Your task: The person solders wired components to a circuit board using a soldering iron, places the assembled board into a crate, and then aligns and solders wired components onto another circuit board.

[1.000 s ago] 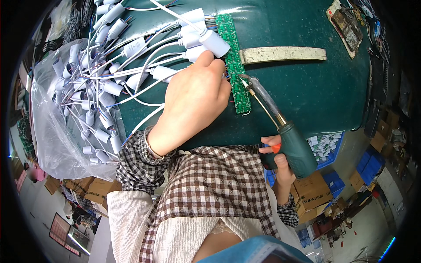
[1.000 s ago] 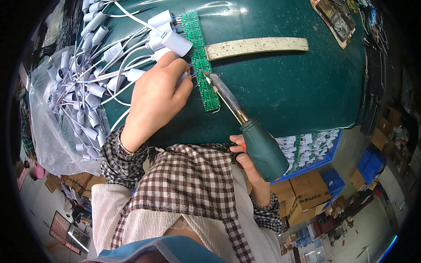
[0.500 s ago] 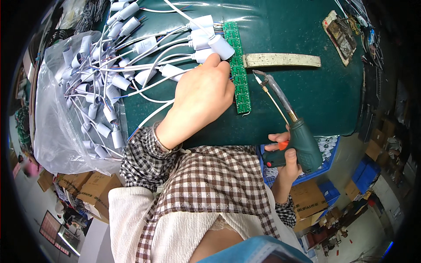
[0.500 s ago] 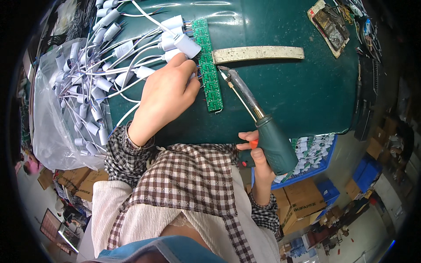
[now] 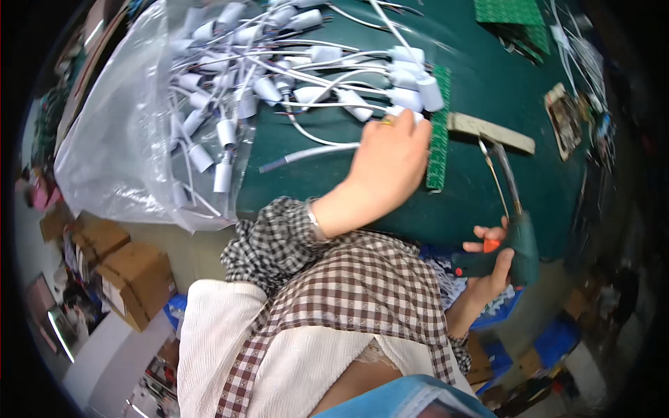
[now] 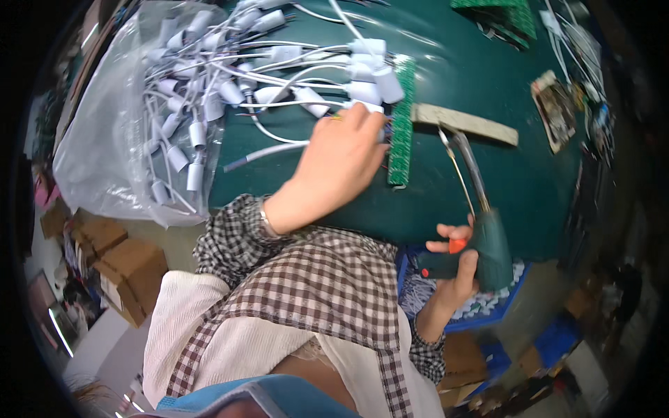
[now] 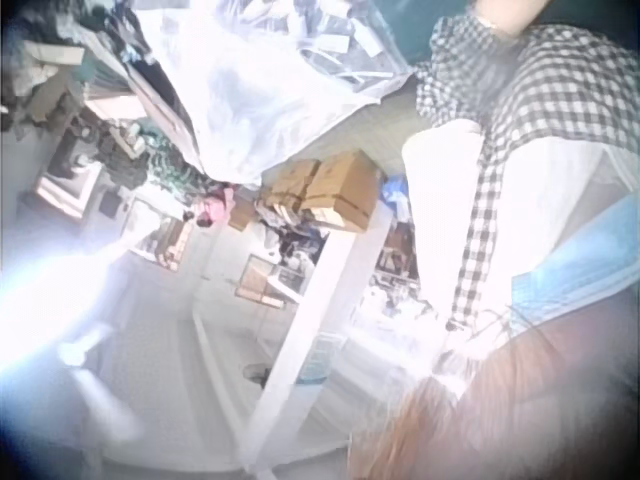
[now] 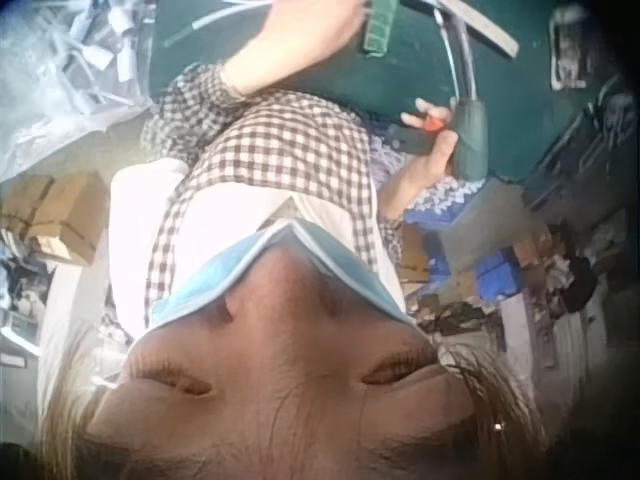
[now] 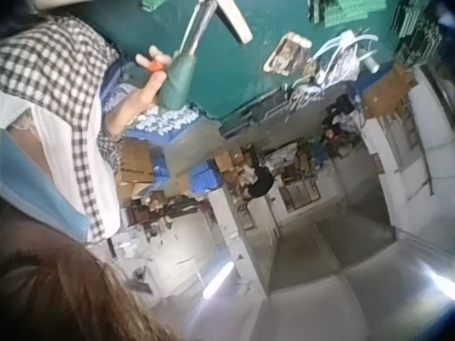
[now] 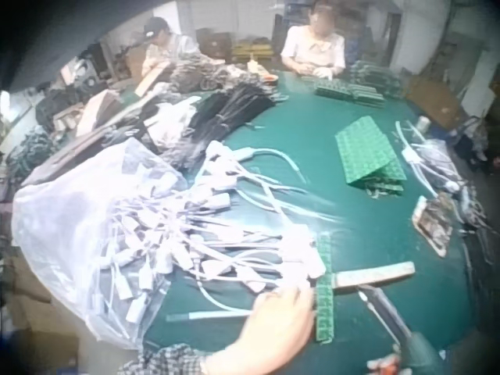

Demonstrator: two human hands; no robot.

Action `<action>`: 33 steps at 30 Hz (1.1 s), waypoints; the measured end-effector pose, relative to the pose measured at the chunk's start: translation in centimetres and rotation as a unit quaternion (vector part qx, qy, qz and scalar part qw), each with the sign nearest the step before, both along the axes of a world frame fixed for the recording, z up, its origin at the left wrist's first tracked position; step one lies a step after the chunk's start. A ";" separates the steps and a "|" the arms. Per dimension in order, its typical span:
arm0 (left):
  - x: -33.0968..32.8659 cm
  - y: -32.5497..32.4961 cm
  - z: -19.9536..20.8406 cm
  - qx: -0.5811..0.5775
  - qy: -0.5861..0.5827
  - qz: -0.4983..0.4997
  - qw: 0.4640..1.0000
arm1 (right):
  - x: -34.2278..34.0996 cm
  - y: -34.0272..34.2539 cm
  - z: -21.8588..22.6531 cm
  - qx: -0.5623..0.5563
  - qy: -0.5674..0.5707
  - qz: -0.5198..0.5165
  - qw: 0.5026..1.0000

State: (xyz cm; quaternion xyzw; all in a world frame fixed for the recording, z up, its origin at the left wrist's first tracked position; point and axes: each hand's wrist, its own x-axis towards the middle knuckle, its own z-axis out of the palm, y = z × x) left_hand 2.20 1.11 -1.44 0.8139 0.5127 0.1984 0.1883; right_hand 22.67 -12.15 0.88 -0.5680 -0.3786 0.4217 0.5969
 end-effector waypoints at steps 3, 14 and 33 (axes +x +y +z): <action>-2.1 -0.3 1.1 -0.013 -0.041 0.029 0.999 | -0.6 0.9 0.1 0.012 0.002 0.020 1.000; -3.2 -0.6 1.8 -0.004 -0.049 0.044 0.998 | 0.3 -0.6 -1.1 0.007 0.054 0.019 0.998; -0.1 1.9 1.7 -0.028 -0.033 0.011 0.999 | -0.7 -0.4 -0.6 -0.086 0.093 0.065 0.990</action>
